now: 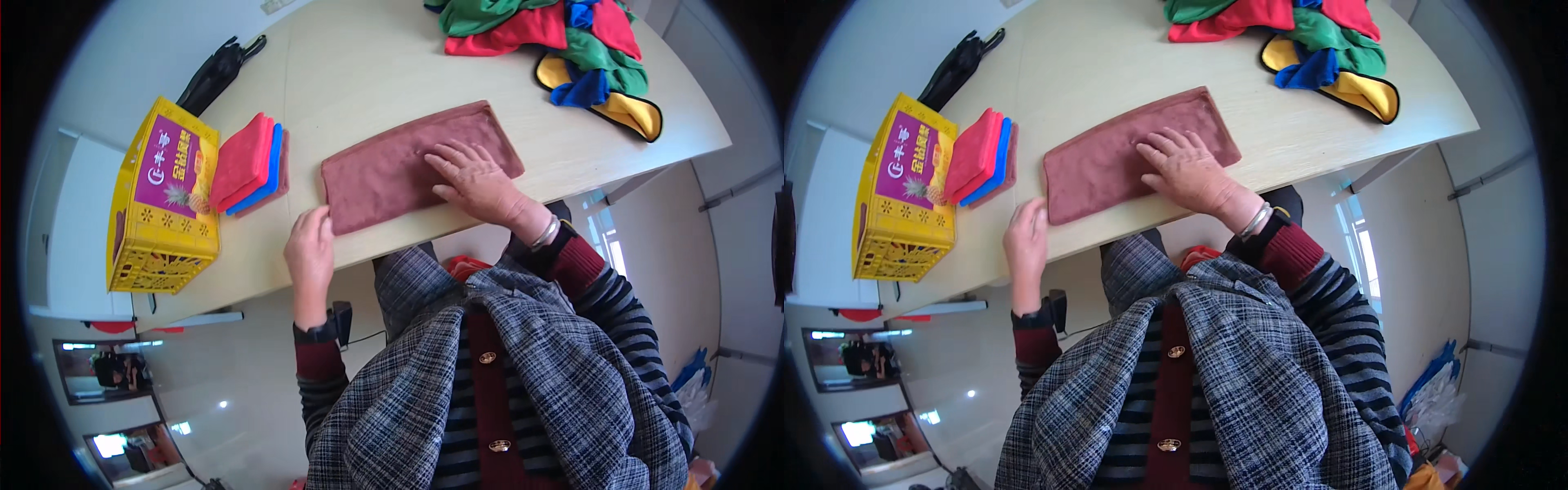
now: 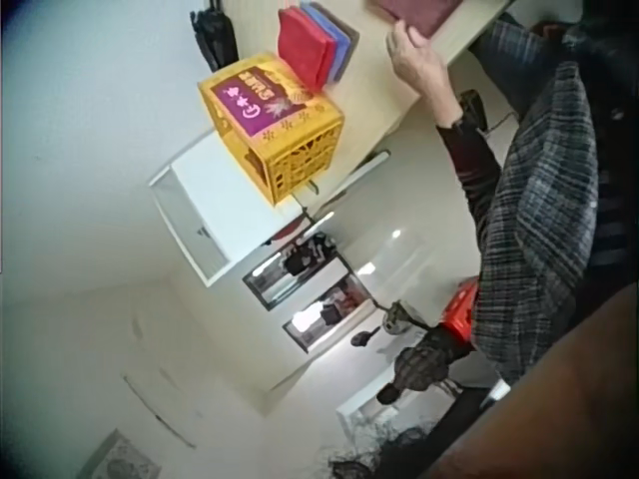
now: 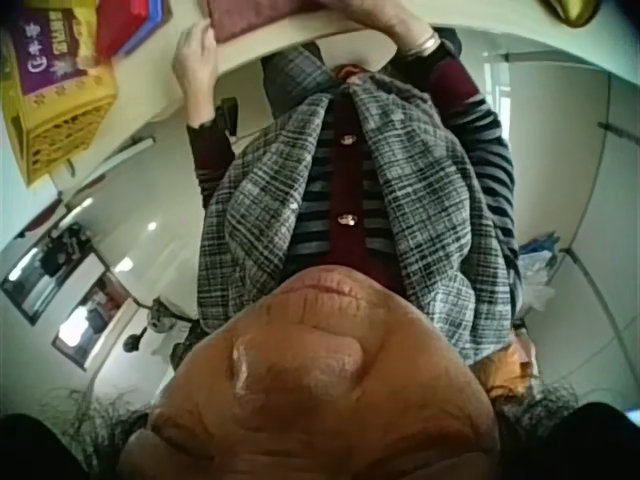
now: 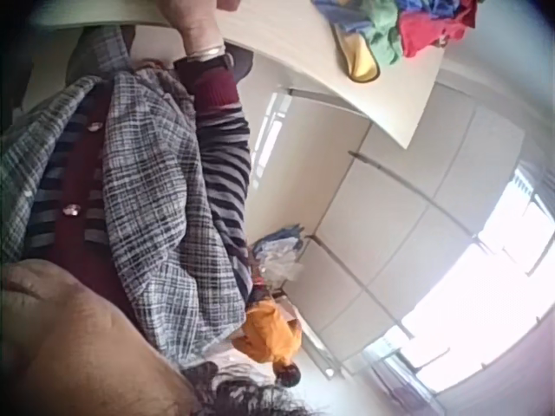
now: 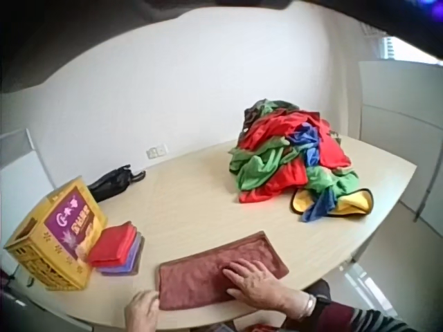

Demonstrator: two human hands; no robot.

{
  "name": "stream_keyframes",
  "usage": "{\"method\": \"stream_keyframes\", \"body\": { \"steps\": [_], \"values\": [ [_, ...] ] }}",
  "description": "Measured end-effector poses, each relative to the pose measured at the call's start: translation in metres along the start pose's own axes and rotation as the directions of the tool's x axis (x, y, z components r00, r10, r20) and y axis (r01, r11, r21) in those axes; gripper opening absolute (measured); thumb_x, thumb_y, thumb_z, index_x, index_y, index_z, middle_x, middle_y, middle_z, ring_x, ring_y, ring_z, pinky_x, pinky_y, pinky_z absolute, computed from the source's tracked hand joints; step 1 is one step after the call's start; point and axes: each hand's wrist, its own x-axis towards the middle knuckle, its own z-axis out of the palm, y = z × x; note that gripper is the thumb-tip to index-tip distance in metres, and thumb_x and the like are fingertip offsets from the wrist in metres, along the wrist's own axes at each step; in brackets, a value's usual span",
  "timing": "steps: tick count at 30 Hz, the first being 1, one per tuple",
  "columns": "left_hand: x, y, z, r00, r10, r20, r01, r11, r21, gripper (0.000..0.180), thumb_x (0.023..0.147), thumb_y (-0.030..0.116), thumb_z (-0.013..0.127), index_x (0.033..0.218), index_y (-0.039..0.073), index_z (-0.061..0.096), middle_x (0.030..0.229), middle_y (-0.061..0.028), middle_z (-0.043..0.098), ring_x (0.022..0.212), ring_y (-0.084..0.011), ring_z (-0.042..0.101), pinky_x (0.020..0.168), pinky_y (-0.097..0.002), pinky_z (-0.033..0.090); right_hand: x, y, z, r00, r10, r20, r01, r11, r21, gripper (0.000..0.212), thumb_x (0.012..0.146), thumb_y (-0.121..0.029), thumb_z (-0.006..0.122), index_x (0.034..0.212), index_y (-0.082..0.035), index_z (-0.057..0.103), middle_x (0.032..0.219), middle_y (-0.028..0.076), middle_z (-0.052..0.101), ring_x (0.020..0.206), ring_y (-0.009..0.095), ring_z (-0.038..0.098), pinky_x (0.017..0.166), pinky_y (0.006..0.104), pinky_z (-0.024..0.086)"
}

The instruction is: Folding and stacking various colored cloths on a table.

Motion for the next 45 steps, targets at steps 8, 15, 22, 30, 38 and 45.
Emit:
{"method": "stream_keyframes", "body": {
  "steps": [8, 15, 22, 30, 38, 45],
  "values": [
    [0.019, 0.027, 0.082, 0.957, 0.097, 0.273, -0.151, 0.972, 0.182, 0.053, 0.104, 0.032, 0.048, 0.149, 0.005, 0.045, 0.155, -0.0200, 0.041, 0.145, -0.0357, 0.037, 0.119, -0.0453, 0.029, 0.009, 0.007, 0.024, 0.990, 0.138, -0.011, -0.138, 0.984, -0.115, 0.059, 0.101, -0.044, 0.049, 0.149, -0.010, 0.046, 0.155, 0.014, 0.043, 0.147, 0.034, 0.034, 0.120, 0.0496, 0.026],
    [-0.006, -0.006, 0.072, 0.971, -0.055, 0.234, 0.017, 0.987, 0.160, 0.066, 0.103, 0.042, 0.048, 0.157, 0.007, 0.032, 0.163, -0.0192, 0.029, 0.153, -0.0353, 0.020, 0.125, -0.0489, 0.015, -0.009, 0.052, 0.015, 0.962, 0.234, -0.138, -0.264, 0.926, -0.268, 0.064, 0.102, -0.049, 0.047, 0.152, -0.010, 0.042, 0.158, 0.013, 0.040, 0.150, 0.033, 0.029, 0.122, 0.0507, 0.023],
    [-0.001, 0.011, 0.055, 0.936, -0.184, 0.300, 0.092, 0.950, 0.297, 0.063, 0.105, 0.044, 0.044, 0.156, 0.007, 0.035, 0.163, -0.0173, 0.030, 0.154, -0.0332, 0.020, 0.125, -0.0512, 0.014, -0.005, 0.086, -0.011, 0.873, 0.465, -0.143, -0.486, 0.851, -0.199, 0.063, 0.101, -0.047, 0.050, 0.150, -0.008, 0.044, 0.157, 0.017, 0.041, 0.147, 0.036, 0.034, 0.121, 0.0511, 0.026],
    [0.037, 0.023, 0.078, 0.960, 0.059, 0.275, -0.120, 0.971, 0.209, 0.061, 0.107, 0.045, 0.039, 0.156, 0.010, 0.036, 0.162, -0.0155, 0.033, 0.153, -0.0319, 0.023, 0.123, -0.0554, 0.013, 0.013, 0.022, 0.002, 0.982, 0.157, -0.104, -0.158, 0.987, -0.004, 0.062, 0.100, -0.045, 0.052, 0.149, -0.007, 0.046, 0.156, 0.017, 0.042, 0.147, 0.036, 0.034, 0.120, 0.0535, 0.027],
    [0.059, 0.013, 0.110, 0.955, 0.062, 0.291, -0.120, 0.975, 0.185, 0.061, 0.105, 0.048, 0.043, 0.156, 0.015, 0.038, 0.163, -0.0159, 0.031, 0.152, -0.0358, 0.023, 0.122, -0.0580, 0.015, 0.037, 0.036, 0.027, 0.995, 0.098, -0.010, -0.098, 0.975, -0.197, 0.062, 0.101, -0.049, 0.048, 0.152, -0.012, 0.045, 0.158, 0.011, 0.041, 0.149, 0.031, 0.032, 0.122, 0.0485, 0.023],
    [0.046, -0.007, 0.103, 0.970, -0.061, 0.236, -0.013, 0.954, 0.300, 0.065, 0.105, 0.054, 0.037, 0.159, 0.017, 0.033, 0.165, -0.0159, 0.027, 0.153, -0.0377, 0.021, 0.122, -0.0566, 0.016, 0.031, 0.072, 0.014, 0.985, 0.167, -0.046, -0.173, 0.942, -0.288, 0.061, 0.103, -0.049, 0.043, 0.153, -0.014, 0.043, 0.160, 0.009, 0.039, 0.150, 0.031, 0.030, 0.122, 0.0481, 0.023]
  ]
}}
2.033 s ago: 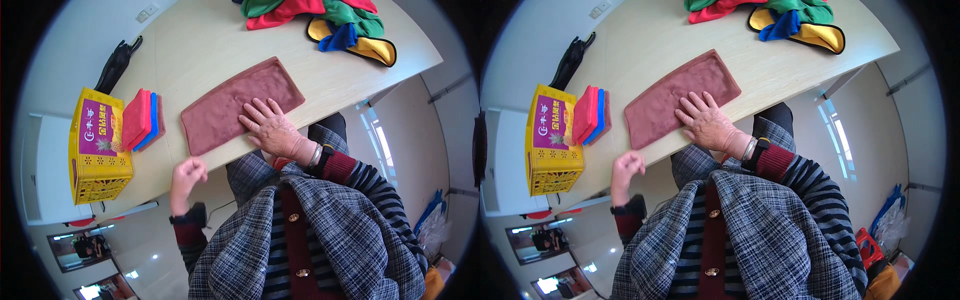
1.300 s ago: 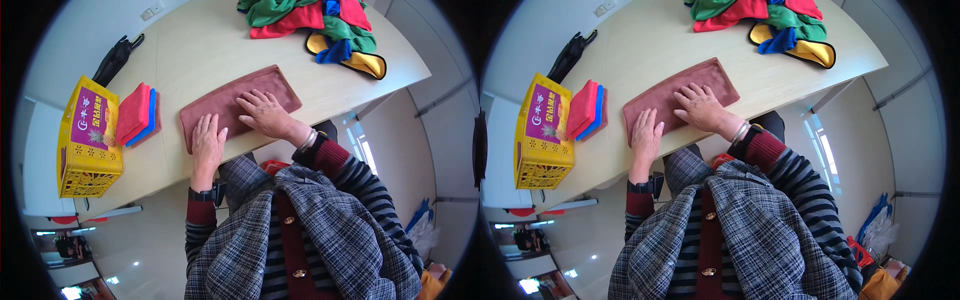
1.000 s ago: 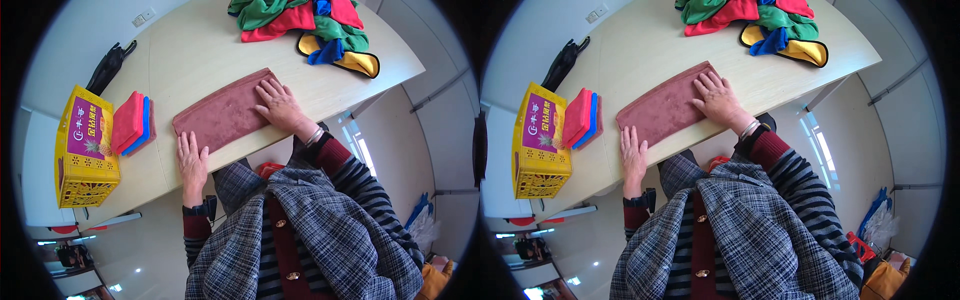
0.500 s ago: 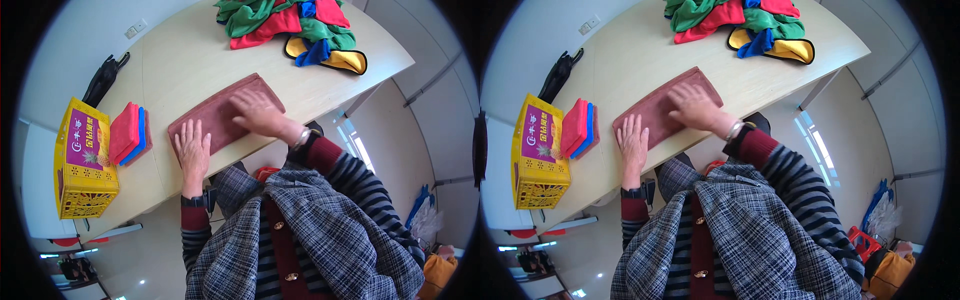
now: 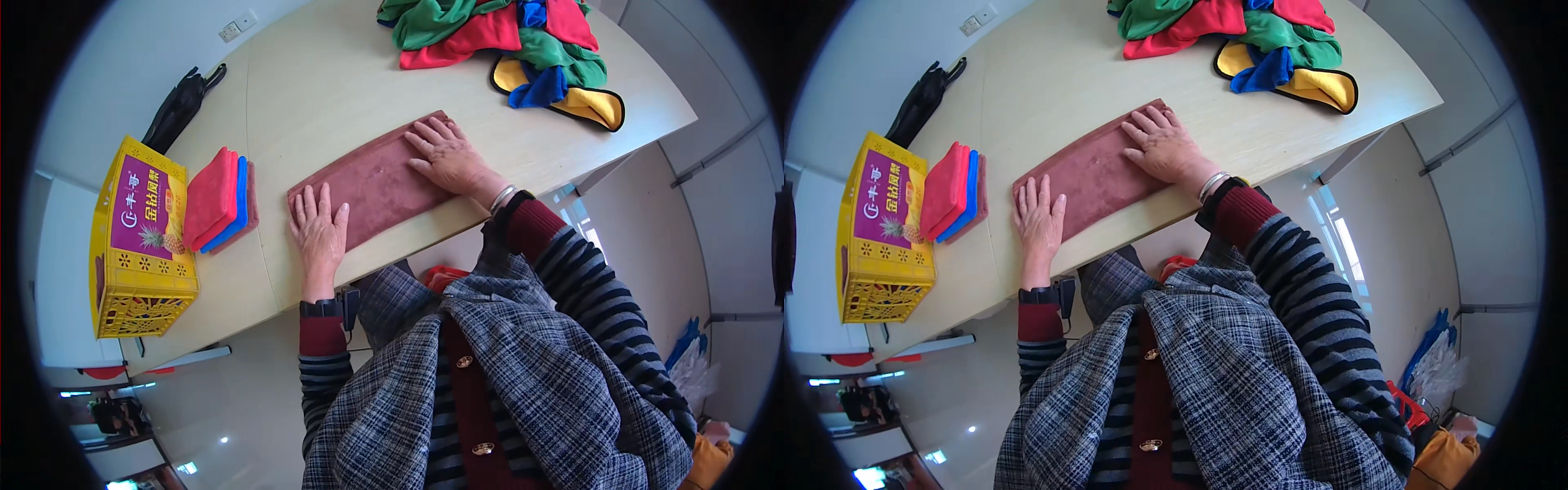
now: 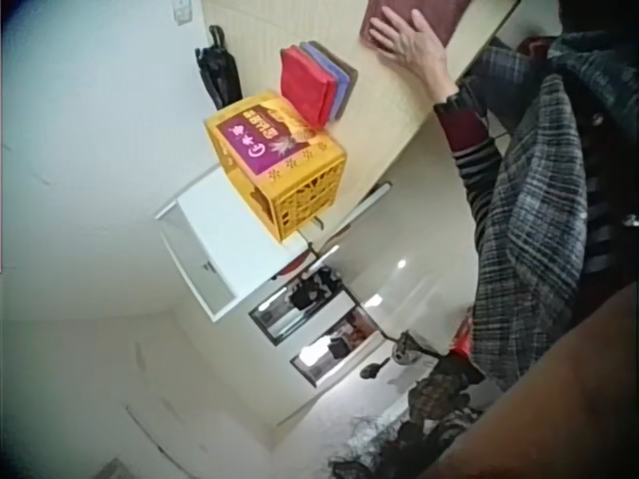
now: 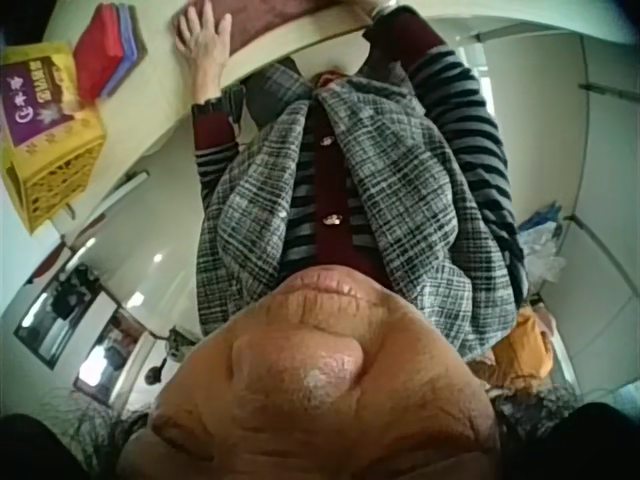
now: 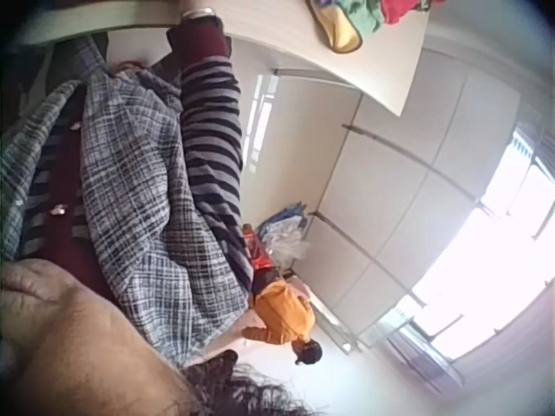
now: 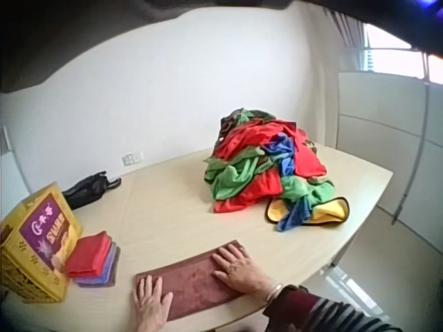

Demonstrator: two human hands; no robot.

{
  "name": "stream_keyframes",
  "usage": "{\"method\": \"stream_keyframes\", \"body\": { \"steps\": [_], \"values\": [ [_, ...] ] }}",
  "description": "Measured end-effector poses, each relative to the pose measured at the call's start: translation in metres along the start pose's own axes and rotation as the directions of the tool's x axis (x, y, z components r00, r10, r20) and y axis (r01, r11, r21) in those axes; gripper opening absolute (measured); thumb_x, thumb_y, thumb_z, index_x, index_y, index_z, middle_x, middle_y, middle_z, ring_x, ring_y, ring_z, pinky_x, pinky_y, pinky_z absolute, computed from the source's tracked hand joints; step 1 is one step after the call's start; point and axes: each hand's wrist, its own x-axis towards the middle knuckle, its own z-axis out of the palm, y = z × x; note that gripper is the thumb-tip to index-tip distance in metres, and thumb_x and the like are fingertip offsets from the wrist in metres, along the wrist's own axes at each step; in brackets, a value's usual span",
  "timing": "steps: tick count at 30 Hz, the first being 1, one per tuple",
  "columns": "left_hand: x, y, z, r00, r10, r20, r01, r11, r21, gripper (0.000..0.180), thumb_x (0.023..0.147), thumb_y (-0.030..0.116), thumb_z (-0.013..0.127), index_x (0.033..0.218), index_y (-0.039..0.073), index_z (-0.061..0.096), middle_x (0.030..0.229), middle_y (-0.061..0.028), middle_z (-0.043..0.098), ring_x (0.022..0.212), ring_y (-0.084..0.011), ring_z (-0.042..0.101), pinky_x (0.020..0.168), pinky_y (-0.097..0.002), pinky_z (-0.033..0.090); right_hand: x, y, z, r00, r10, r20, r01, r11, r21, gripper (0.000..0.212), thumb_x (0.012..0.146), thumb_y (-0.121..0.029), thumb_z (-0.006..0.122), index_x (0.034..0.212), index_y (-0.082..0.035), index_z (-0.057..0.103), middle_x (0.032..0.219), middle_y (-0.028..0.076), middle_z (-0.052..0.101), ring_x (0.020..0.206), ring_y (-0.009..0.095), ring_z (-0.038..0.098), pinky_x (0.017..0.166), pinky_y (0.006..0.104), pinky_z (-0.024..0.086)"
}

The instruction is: Folding and stacking various colored cloths on a table.

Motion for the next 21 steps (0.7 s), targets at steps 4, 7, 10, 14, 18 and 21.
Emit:
{"method": "stream_keyframes", "body": {
  "steps": [4, 7, 10, 14, 18, 21],
  "values": [
    [-0.011, -0.011, -0.003, 0.996, -0.086, 0.002, 0.086, 0.996, -0.021, 0.066, 0.105, 0.055, 0.036, 0.159, 0.017, 0.032, 0.166, -0.0158, 0.026, 0.153, -0.0379, 0.020, 0.122, -0.0560, 0.015, 0.001, 0.009, -0.001, 0.999, 0.050, 0.016, -0.050, 0.999, 0.009, 0.061, 0.103, -0.048, 0.042, 0.153, -0.014, 0.042, 0.160, 0.010, 0.037, 0.149, 0.031, 0.030, 0.121, 0.0493, 0.024],
    [-0.020, -0.014, -0.009, 0.993, -0.117, 0.006, 0.118, 0.993, -0.004, 0.066, 0.105, 0.054, 0.036, 0.159, 0.017, 0.032, 0.166, -0.0151, 0.026, 0.153, -0.0379, 0.020, 0.123, -0.0551, 0.015, -0.003, 0.016, -0.007, 0.993, 0.119, 0.027, -0.118, 0.993, -0.012, 0.059, 0.103, -0.046, 0.043, 0.152, -0.013, 0.043, 0.159, 0.011, 0.038, 0.149, 0.031, 0.030, 0.120, 0.0509, 0.025],
    [-0.028, -0.008, -0.016, 0.980, -0.192, 0.056, 0.190, 0.981, 0.041, 0.064, 0.105, 0.052, 0.039, 0.159, 0.017, 0.034, 0.166, -0.0134, 0.026, 0.153, -0.0360, 0.021, 0.123, -0.0539, 0.017, -0.009, 0.014, -0.010, 0.984, 0.178, -0.016, -0.178, 0.975, -0.131, 0.058, 0.103, -0.045, 0.045, 0.151, -0.013, 0.044, 0.158, 0.011, 0.039, 0.148, 0.032, 0.031, 0.120, 0.0522, 0.026],
    [-0.030, 0.024, -0.016, 0.982, 0.134, -0.130, -0.120, 0.987, 0.111, 0.062, 0.102, 0.047, 0.050, 0.156, 0.016, 0.040, 0.164, -0.0140, 0.031, 0.151, -0.0346, 0.027, 0.122, -0.0576, 0.018, -0.018, -0.027, -0.016, 0.994, 0.079, -0.080, -0.084, 0.994, -0.065, 0.057, 0.102, -0.043, 0.048, 0.150, -0.013, 0.046, 0.157, 0.011, 0.040, 0.147, 0.034, 0.032, 0.119, 0.0542, 0.026],
    [-0.030, 0.061, -0.012, 0.944, 0.320, -0.080, -0.324, 0.944, -0.054, 0.063, 0.100, 0.040, 0.055, 0.156, 0.016, 0.039, 0.163, -0.0122, 0.032, 0.150, -0.0329, 0.028, 0.121, -0.0558, 0.020, -0.029, -0.067, -0.003, 0.998, -0.005, -0.058, 0.006, 1.000, 0.012, 0.057, 0.100, -0.042, 0.050, 0.149, -0.012, 0.047, 0.157, 0.012, 0.041, 0.147, 0.034, 0.032, 0.119, 0.0560, 0.025],
    [-0.038, 0.063, -0.007, 0.934, 0.350, -0.066, -0.353, 0.935, -0.030, 0.066, 0.097, 0.040, 0.059, 0.155, 0.015, 0.040, 0.162, -0.0131, 0.034, 0.149, -0.0342, 0.031, 0.121, -0.0564, 0.022, -0.034, -0.066, 0.000, 0.999, -0.017, -0.045, 0.017, 1.000, 0.007, 0.057, 0.100, -0.042, 0.050, 0.149, -0.012, 0.047, 0.157, 0.012, 0.041, 0.148, 0.034, 0.032, 0.119, 0.0567, 0.025]
  ]
}}
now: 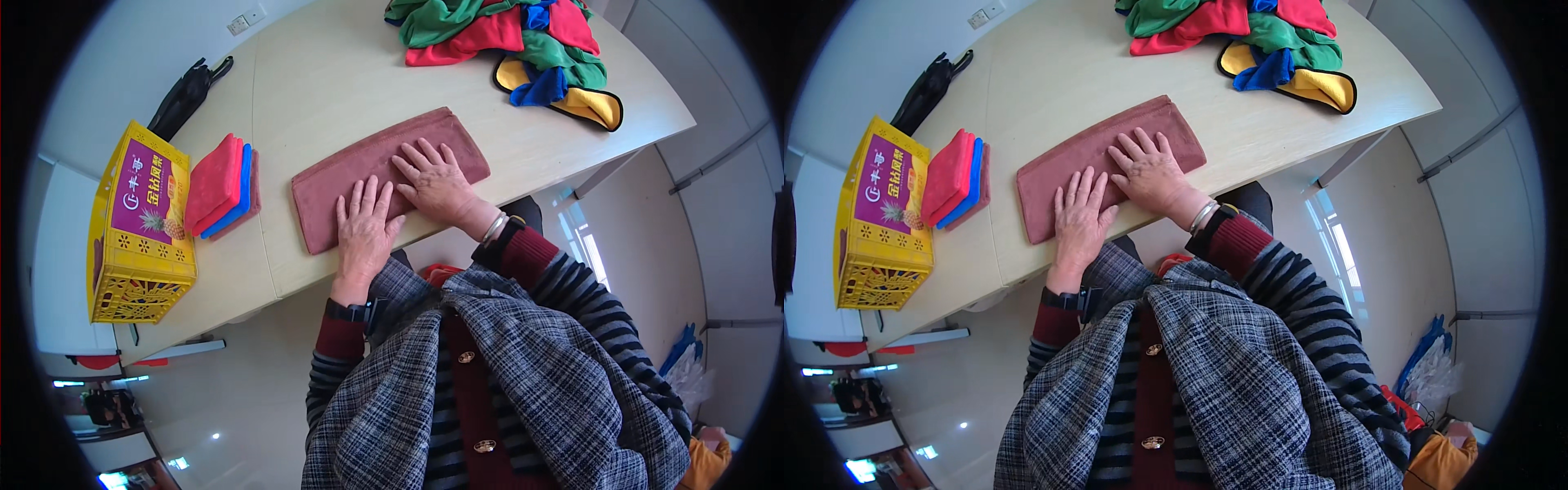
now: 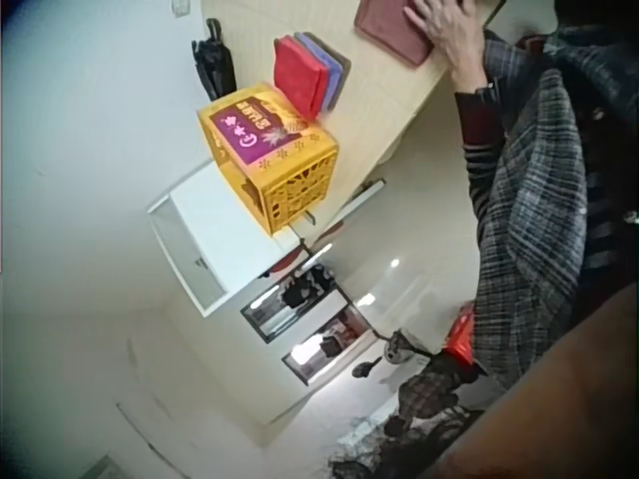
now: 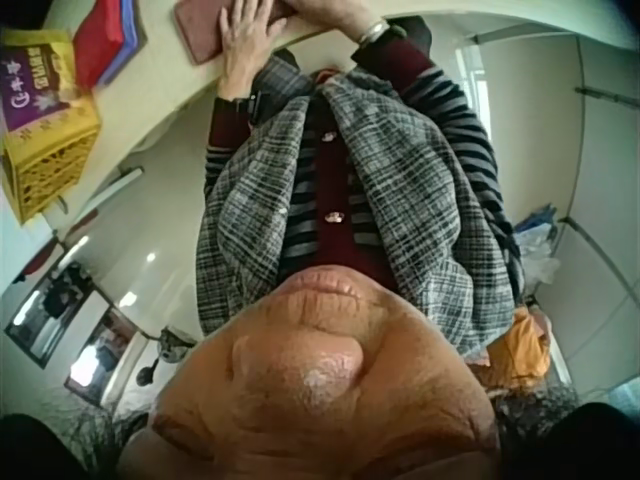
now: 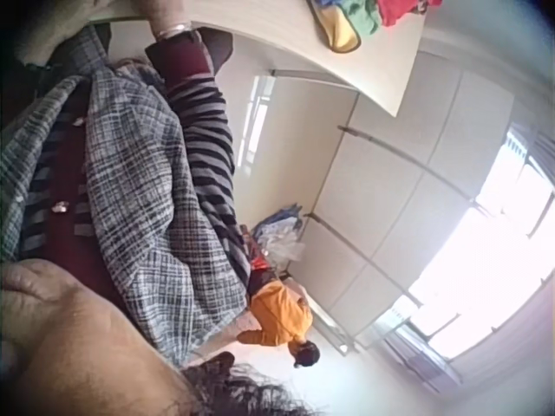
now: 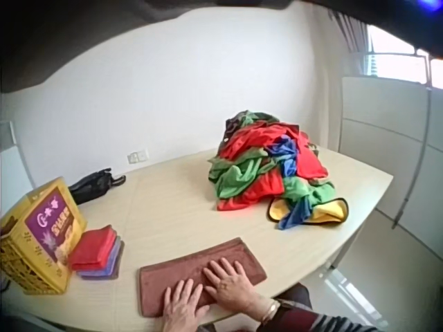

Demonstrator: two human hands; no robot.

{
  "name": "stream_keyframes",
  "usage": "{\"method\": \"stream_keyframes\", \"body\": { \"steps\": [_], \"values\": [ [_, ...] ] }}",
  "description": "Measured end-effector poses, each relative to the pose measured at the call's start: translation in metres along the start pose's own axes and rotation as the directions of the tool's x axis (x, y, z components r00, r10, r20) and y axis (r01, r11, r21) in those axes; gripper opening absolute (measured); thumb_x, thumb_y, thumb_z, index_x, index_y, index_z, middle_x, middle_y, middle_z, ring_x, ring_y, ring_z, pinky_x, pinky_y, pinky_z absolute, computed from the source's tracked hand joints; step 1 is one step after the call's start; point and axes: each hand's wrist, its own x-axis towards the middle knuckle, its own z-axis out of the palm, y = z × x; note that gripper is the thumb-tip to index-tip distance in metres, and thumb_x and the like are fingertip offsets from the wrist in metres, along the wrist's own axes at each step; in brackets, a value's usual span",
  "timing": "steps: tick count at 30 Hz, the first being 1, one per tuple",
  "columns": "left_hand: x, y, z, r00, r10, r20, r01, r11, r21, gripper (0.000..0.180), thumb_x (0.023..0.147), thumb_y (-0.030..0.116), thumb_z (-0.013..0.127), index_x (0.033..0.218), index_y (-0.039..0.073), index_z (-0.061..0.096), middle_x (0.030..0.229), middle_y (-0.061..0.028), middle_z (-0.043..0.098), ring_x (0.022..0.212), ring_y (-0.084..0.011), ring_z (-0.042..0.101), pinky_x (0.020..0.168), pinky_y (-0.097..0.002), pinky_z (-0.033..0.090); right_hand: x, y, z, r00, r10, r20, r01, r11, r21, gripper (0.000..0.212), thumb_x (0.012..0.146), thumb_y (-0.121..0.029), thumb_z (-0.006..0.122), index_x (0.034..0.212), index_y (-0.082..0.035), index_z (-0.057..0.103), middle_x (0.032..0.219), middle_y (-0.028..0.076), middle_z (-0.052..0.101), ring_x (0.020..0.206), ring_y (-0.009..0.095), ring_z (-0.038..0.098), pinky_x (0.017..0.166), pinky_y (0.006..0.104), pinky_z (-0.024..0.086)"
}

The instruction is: Folding and stacking various colored cloths on a table.

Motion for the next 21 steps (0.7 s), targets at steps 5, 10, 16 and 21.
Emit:
{"method": "stream_keyframes", "body": {
  "steps": [5, 10, 16, 21],
  "values": [
    [-0.023, 0.010, -0.015, 0.999, -0.005, 0.040, 0.006, 1.000, -0.021, 0.068, 0.096, 0.041, 0.060, 0.155, 0.013, 0.040, 0.161, -0.0146, 0.035, 0.147, -0.0348, 0.033, 0.120, -0.0570, 0.023, -0.022, -0.004, -0.008, 1.000, 0.013, 0.019, -0.013, 1.000, -0.017, 0.058, 0.100, -0.042, 0.051, 0.150, -0.012, 0.046, 0.158, 0.012, 0.039, 0.148, 0.035, 0.031, 0.120, 0.0570, 0.023],
    [-0.052, 0.028, -0.027, 0.999, 0.020, 0.039, -0.016, 0.996, -0.087, 0.068, 0.095, 0.038, 0.061, 0.153, 0.010, 0.041, 0.159, -0.0161, 0.037, 0.146, -0.0356, 0.035, 0.120, -0.0576, 0.023, -0.050, -0.010, -0.022, 0.998, -0.023, 0.055, 0.023, 1.000, -0.008, 0.059, 0.100, -0.042, 0.051, 0.151, -0.012, 0.044, 0.159, 0.012, 0.038, 0.150, 0.035, 0.029, 0.121, 0.0566, 0.021],
    [-0.051, 0.013, -0.036, 0.998, -0.017, -0.057, 0.000, 0.959, -0.282, 0.063, 0.099, 0.038, 0.055, 0.153, 0.009, 0.042, 0.159, -0.0167, 0.037, 0.145, -0.0384, 0.036, 0.120, -0.0562, 0.023, -0.047, -0.016, -0.036, 0.991, -0.076, 0.109, 0.069, 0.996, 0.064, 0.061, 0.101, -0.044, 0.051, 0.152, -0.013, 0.044, 0.160, 0.012, 0.036, 0.151, 0.035, 0.027, 0.122, 0.0555, 0.020],
    [-0.031, 0.002, -0.018, 0.995, -0.093, -0.031, 0.086, 0.980, -0.177, 0.061, 0.103, 0.042, 0.049, 0.154, 0.009, 0.041, 0.160, -0.0168, 0.036, 0.147, -0.0387, 0.033, 0.121, -0.0556, 0.021, -0.031, -0.042, -0.020, 0.983, -0.163, 0.087, 0.152, 0.981, 0.118, 0.062, 0.100, -0.047, 0.051, 0.152, -0.013, 0.043, 0.161, 0.010, 0.036, 0.151, 0.033, 0.028, 0.123, 0.0544, 0.020]
  ]
}}
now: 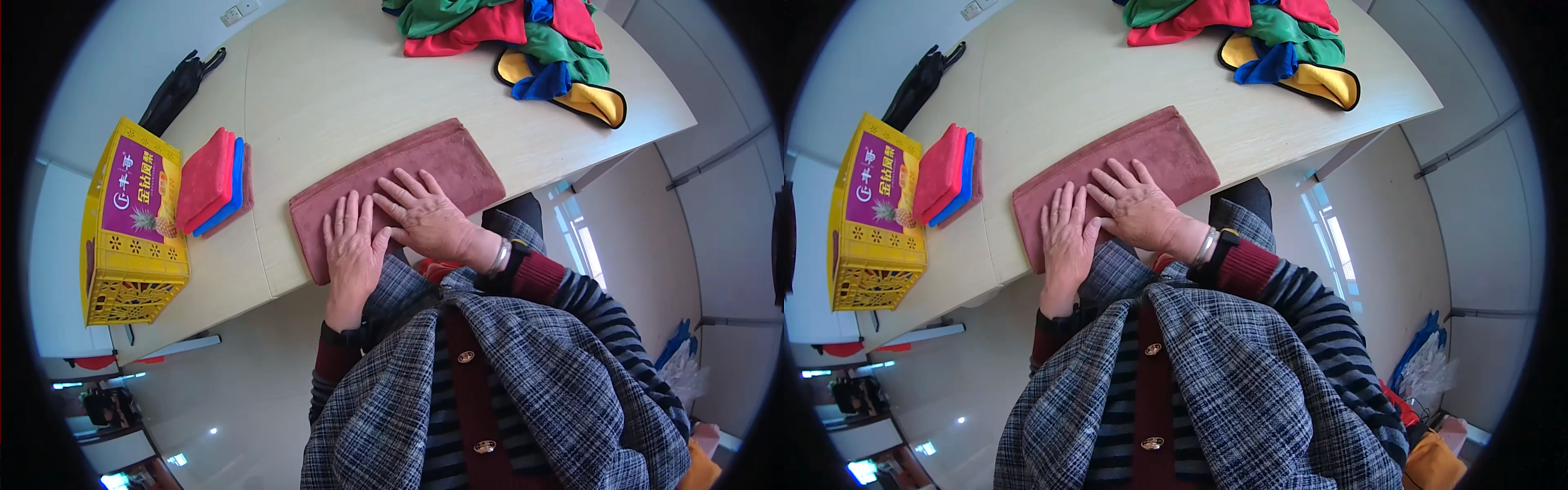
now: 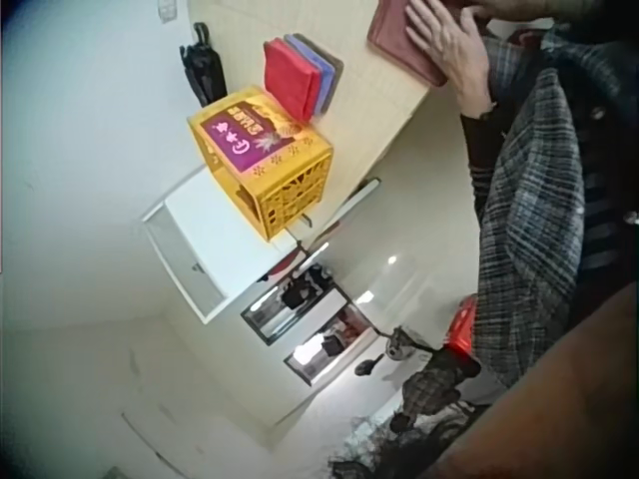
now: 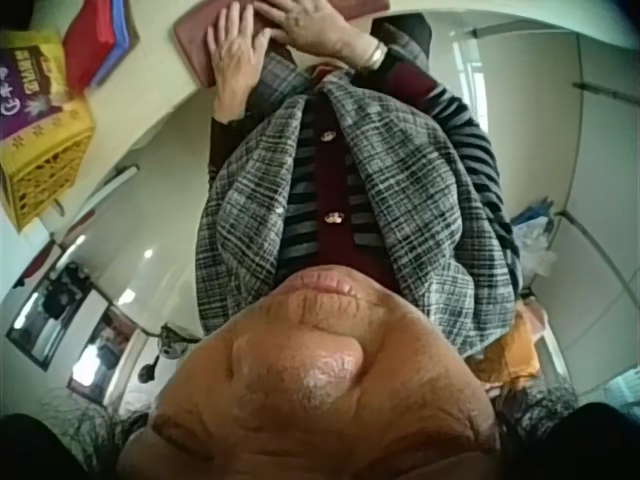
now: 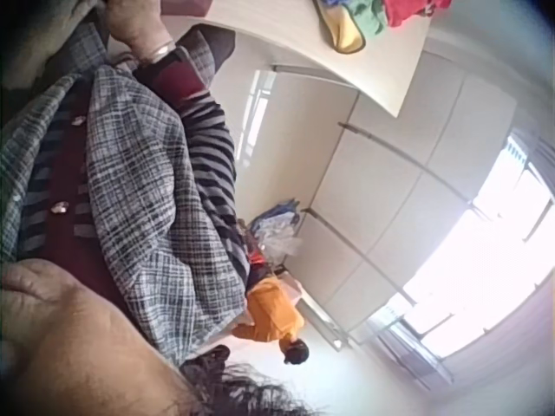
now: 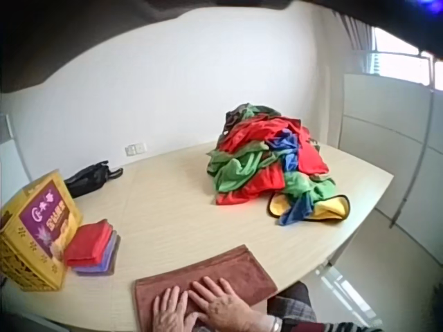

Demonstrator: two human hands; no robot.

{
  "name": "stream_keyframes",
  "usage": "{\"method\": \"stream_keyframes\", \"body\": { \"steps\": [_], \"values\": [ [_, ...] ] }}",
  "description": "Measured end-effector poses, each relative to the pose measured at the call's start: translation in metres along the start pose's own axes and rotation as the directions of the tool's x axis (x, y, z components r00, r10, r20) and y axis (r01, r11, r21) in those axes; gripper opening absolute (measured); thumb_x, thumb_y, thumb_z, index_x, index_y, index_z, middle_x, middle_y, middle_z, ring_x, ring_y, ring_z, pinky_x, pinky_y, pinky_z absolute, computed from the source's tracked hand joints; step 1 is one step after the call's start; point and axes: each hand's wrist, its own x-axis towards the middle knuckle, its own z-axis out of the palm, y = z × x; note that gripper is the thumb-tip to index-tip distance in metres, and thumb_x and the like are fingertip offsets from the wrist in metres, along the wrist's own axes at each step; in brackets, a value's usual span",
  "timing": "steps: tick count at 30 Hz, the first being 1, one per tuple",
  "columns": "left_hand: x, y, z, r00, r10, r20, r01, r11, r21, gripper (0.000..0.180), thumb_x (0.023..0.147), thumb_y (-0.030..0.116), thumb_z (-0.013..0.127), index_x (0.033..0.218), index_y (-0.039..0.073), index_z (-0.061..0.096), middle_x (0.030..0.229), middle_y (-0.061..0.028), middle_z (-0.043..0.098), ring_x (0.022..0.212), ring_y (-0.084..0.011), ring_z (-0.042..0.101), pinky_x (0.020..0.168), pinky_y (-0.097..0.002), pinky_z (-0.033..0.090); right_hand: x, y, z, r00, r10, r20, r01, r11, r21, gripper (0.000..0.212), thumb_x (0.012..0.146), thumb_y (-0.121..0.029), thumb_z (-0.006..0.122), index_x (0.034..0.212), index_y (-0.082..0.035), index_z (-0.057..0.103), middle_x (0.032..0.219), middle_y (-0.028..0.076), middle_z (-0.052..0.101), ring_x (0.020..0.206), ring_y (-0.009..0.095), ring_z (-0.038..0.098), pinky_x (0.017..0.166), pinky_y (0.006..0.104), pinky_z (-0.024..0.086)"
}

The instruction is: Folding and stacking various colored cloths on a table.

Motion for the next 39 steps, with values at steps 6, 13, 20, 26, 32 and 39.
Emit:
{"method": "stream_keyframes", "body": {
  "steps": [6, 13, 20, 26, 32, 39],
  "values": [
    [-0.004, -0.007, 0.007, 0.995, -0.094, 0.031, 0.088, 0.985, 0.145, 0.064, 0.101, 0.045, 0.050, 0.153, 0.010, 0.041, 0.160, -0.0175, 0.035, 0.148, -0.0380, 0.031, 0.121, -0.0572, 0.020, 0.000, 0.039, -0.002, 1.000, -0.003, -0.014, 0.004, 0.999, 0.054, 0.062, 0.101, -0.048, 0.050, 0.153, -0.014, 0.043, 0.160, 0.009, 0.038, 0.151, 0.032, 0.028, 0.123, 0.0528, 0.020],
    [-0.003, -0.004, 0.006, 0.993, -0.112, 0.027, 0.106, 0.981, 0.162, 0.065, 0.099, 0.044, 0.054, 0.153, 0.010, 0.042, 0.160, -0.0178, 0.035, 0.148, -0.0380, 0.030, 0.121, -0.0584, 0.020, -0.001, 0.096, -0.013, 0.974, 0.213, -0.082, -0.220, 0.971, -0.094, 0.059, 0.102, -0.045, 0.050, 0.152, -0.015, 0.044, 0.158, 0.010, 0.040, 0.150, 0.032, 0.030, 0.123, 0.0516, 0.022],
    [0.002, 0.010, -0.001, 0.999, -0.043, 0.030, 0.038, 0.989, 0.144, 0.064, 0.098, 0.042, 0.056, 0.152, 0.010, 0.043, 0.161, -0.0177, 0.034, 0.149, -0.0372, 0.031, 0.121, -0.0584, 0.020, -0.024, 0.095, -0.037, 0.983, 0.170, -0.072, -0.174, 0.983, -0.052, 0.058, 0.098, -0.038, 0.057, 0.149, -0.013, 0.047, 0.156, 0.010, 0.043, 0.147, 0.032, 0.035, 0.120, 0.0521, 0.027],
    [0.024, 0.054, 0.013, 0.950, 0.285, 0.126, -0.277, 0.958, -0.077, 0.066, 0.094, 0.039, 0.063, 0.151, 0.010, 0.045, 0.159, -0.0183, 0.036, 0.148, -0.0357, 0.031, 0.121, -0.0582, 0.019, -0.032, 0.079, -0.029, 0.999, 0.037, 0.021, -0.038, 0.999, 0.021, 0.058, 0.098, -0.035, 0.058, 0.150, -0.012, 0.046, 0.157, 0.011, 0.042, 0.149, 0.032, 0.032, 0.122, 0.0527, 0.023],
    [0.025, 0.055, 0.014, 0.940, 0.310, 0.143, -0.302, 0.951, -0.073, 0.067, 0.092, 0.036, 0.067, 0.150, 0.010, 0.047, 0.158, -0.0180, 0.035, 0.147, -0.0359, 0.031, 0.121, -0.0580, 0.020, -0.012, 0.091, -0.012, 0.994, 0.080, -0.072, -0.081, 0.997, -0.013, 0.055, 0.096, -0.036, 0.060, 0.145, -0.013, 0.053, 0.152, 0.011, 0.047, 0.145, 0.031, 0.037, 0.118, 0.0497, 0.029],
    [0.023, 0.055, 0.015, 0.944, 0.290, 0.159, -0.279, 0.956, -0.091, 0.067, 0.088, 0.033, 0.071, 0.147, 0.010, 0.050, 0.158, -0.0176, 0.036, 0.147, -0.0359, 0.031, 0.121, -0.0579, 0.021, -0.009, 0.087, -0.036, 0.992, 0.106, -0.071, -0.109, 0.993, -0.039, 0.052, 0.097, -0.036, 0.058, 0.142, -0.011, 0.055, 0.150, 0.011, 0.050, 0.143, 0.032, 0.040, 0.117, 0.0478, 0.031]
  ]
}}
